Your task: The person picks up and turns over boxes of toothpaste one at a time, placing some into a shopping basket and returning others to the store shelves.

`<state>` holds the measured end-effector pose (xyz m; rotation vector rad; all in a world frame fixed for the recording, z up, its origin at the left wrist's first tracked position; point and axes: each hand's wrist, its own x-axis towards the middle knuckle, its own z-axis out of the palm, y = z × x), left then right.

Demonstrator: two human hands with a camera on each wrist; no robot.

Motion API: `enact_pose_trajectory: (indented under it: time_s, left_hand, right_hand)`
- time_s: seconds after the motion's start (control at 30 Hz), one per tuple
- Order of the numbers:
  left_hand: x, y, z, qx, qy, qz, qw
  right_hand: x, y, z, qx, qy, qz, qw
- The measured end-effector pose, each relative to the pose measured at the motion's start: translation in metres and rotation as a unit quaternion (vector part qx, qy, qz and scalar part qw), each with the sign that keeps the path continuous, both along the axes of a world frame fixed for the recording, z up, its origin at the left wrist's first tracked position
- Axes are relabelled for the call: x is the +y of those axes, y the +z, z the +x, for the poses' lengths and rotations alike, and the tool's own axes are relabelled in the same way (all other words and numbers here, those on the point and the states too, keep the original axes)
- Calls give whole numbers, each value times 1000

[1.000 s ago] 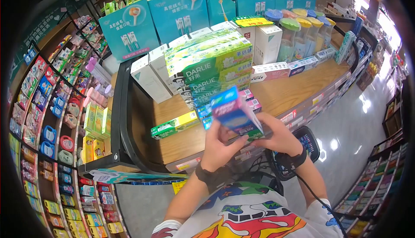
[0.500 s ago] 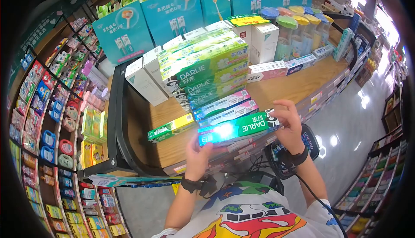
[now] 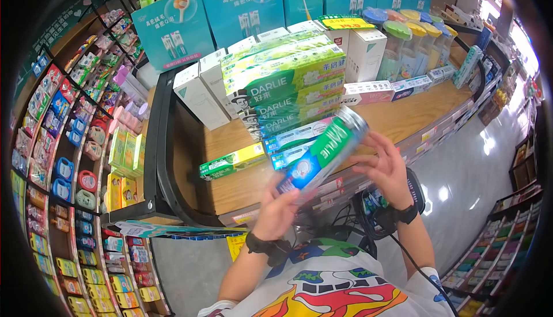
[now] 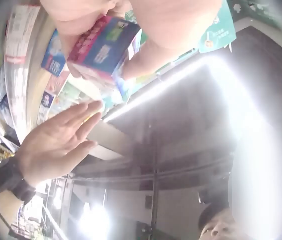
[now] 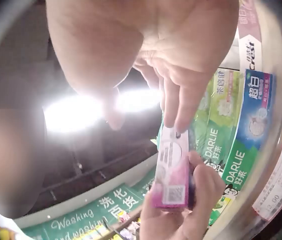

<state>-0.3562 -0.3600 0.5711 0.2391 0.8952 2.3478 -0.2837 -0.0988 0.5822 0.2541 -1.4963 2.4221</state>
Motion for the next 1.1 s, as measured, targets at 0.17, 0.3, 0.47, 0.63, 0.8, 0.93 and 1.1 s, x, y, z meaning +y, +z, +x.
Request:
enact_pose_trajectory:
  time_s: [0.17, 0.3, 0.47, 0.63, 0.8, 0.93, 1.1]
  left_hand:
    - [35, -6, 13, 46, -49, -59, 996]
    - [55, -2, 13, 95, -13, -78, 992]
    - [52, -6, 8, 92, 44, -261, 960]
    - [16, -8, -11, 179, 205, -183, 945]
    - [-14, -5, -14, 266, 160, -340, 888]
    - [-19, 23, -6, 368, 209, -501, 754]
    - [-28, -8, -19, 502, 271, -509, 644]
  right_hand:
    - [-17, 20, 2, 30, 72, 261, 962]
    - [-23, 29, 7, 28, -24, 400, 916]
    - [-5, 10, 12, -21, -63, 385, 920]
    - [28, 3, 3, -43, -21, 251, 967]
    - [48, -1, -17, -63, 6, 353, 934]
    - [39, 12, -26, -115, -28, 426, 897]
    - [27, -7, -35, -25, -114, 482, 868]
